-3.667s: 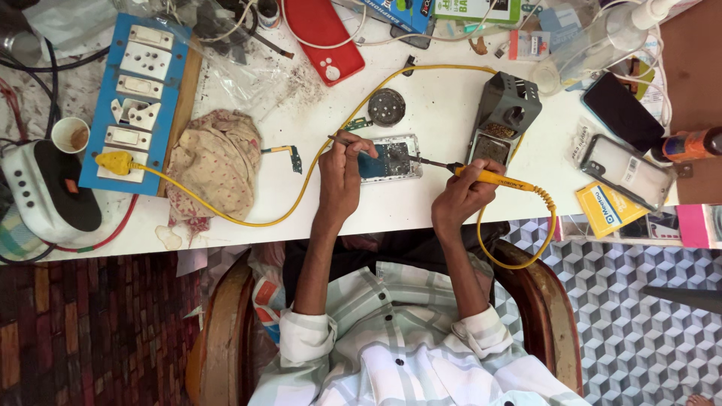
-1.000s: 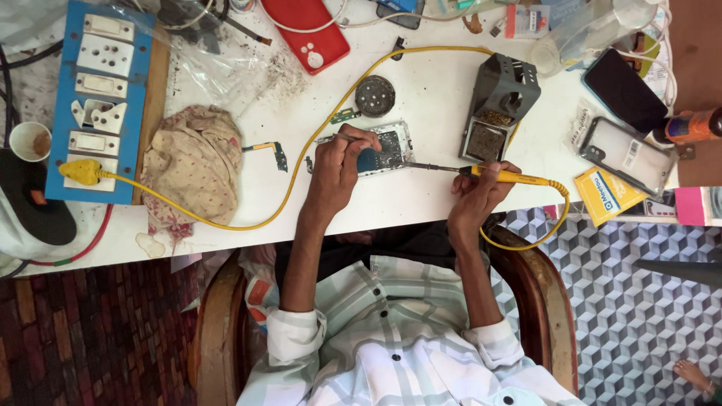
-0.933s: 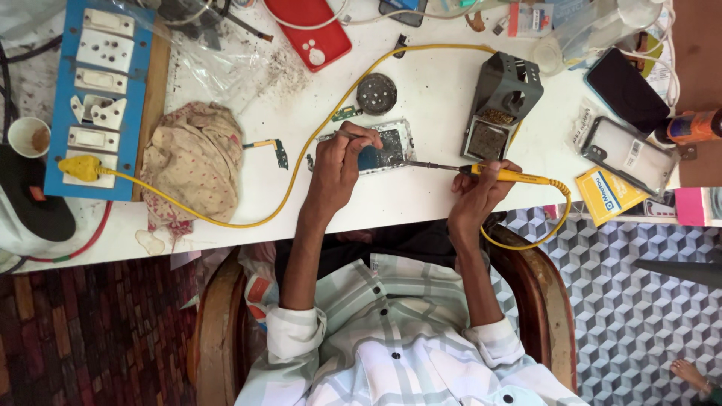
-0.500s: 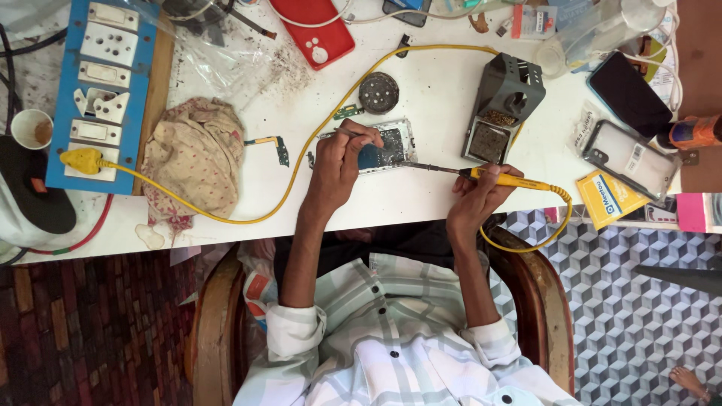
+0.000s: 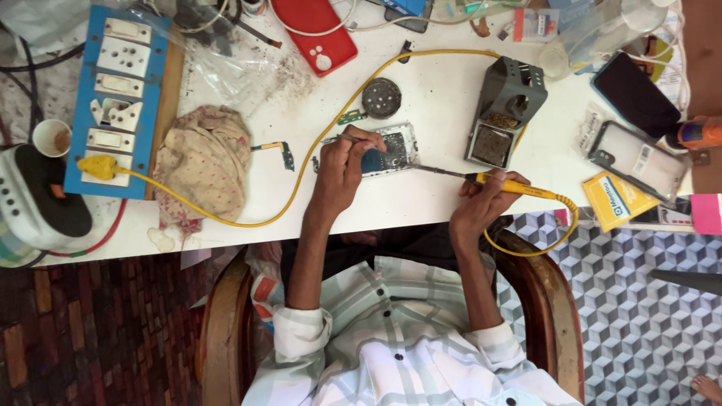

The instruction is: The person uses a hot air gun to apply heat to a small circuit board held in the left hand. The person repeatedly directs the hot air onto specific areas of the board while adjusting the board's position.

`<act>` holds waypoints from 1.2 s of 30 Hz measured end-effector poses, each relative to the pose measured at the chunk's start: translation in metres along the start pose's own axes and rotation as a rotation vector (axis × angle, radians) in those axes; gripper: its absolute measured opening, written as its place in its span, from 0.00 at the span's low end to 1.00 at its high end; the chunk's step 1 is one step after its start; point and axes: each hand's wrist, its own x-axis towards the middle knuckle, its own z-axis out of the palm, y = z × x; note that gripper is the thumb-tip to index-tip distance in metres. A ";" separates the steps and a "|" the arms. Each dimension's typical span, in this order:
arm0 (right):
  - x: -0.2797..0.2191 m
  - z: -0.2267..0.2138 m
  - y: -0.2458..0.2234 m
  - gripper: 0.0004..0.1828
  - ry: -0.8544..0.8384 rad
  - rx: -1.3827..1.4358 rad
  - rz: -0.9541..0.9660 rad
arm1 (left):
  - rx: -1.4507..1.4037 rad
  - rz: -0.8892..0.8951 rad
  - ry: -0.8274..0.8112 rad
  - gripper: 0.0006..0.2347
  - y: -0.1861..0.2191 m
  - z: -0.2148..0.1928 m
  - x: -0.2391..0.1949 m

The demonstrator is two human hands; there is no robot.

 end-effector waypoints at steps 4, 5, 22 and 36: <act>0.002 0.001 0.003 0.12 0.010 0.078 -0.024 | -0.013 0.002 -0.009 0.05 -0.001 -0.001 -0.001; 0.003 0.003 0.003 0.12 0.012 0.081 -0.025 | -0.002 -0.006 -0.008 0.06 -0.002 -0.001 0.000; 0.005 0.011 -0.004 0.14 0.068 0.069 0.125 | -0.022 0.047 -0.009 0.06 -0.006 0.001 -0.002; 0.001 0.009 -0.002 0.10 0.018 0.065 0.073 | 0.013 0.008 -0.009 0.07 -0.005 0.000 -0.004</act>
